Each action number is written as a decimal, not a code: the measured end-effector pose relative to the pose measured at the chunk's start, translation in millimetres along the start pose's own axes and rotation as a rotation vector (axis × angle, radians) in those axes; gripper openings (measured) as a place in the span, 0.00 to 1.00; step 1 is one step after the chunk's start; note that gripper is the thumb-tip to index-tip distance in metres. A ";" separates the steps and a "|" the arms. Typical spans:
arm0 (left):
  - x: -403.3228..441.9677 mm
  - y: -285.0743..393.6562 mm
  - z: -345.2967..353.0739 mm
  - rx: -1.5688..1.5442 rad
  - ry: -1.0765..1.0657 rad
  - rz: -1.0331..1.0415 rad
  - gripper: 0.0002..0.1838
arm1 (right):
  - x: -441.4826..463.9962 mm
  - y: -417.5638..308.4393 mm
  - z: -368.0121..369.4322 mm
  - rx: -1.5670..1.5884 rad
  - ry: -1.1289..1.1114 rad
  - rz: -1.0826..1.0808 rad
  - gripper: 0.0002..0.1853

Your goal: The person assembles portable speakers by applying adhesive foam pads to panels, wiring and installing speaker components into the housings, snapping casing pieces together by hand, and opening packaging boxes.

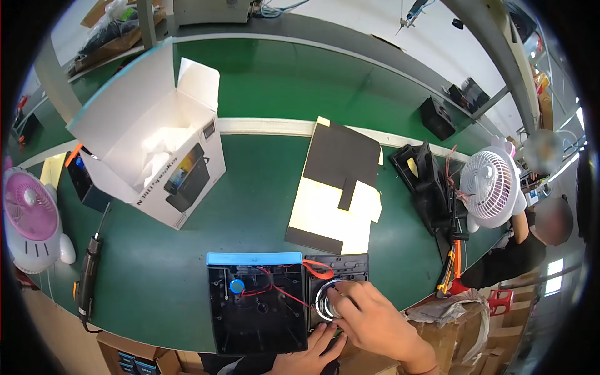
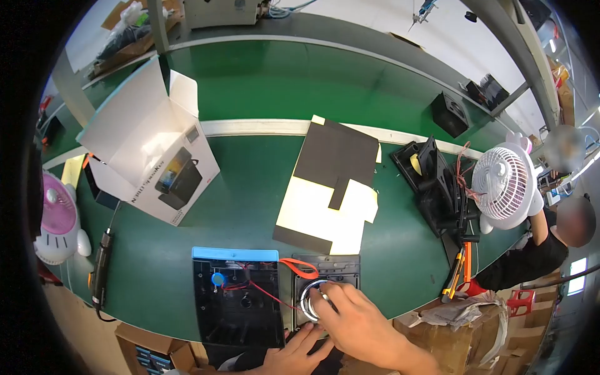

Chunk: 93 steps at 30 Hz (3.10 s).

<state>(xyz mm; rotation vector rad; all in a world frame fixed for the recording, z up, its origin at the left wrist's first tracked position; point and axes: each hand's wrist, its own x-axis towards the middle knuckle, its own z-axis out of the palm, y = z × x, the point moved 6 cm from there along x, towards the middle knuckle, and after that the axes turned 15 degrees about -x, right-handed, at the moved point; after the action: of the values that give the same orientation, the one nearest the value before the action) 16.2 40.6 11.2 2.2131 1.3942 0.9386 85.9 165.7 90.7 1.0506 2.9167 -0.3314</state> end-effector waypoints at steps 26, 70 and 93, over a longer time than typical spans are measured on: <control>-1.6 12.5 14.7 0.064 -0.025 -0.095 0.28 | 65.6 46.8 15.7 -0.449 0.267 0.188 0.09; 0.7 23.0 -8.7 0.102 -0.168 -0.047 0.25 | -53.0 -25.6 18.7 -0.329 0.275 0.313 0.43; 42.9 -88.2 -178.6 0.144 -0.244 -0.480 0.23 | 38.8 -87.3 1.4 -0.106 0.618 0.214 0.07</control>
<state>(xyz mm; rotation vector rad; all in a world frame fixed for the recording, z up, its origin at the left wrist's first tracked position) -153.7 110.4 99.6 1.8701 1.7967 0.4005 0.6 124.3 102.4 1.6811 3.2158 0.1940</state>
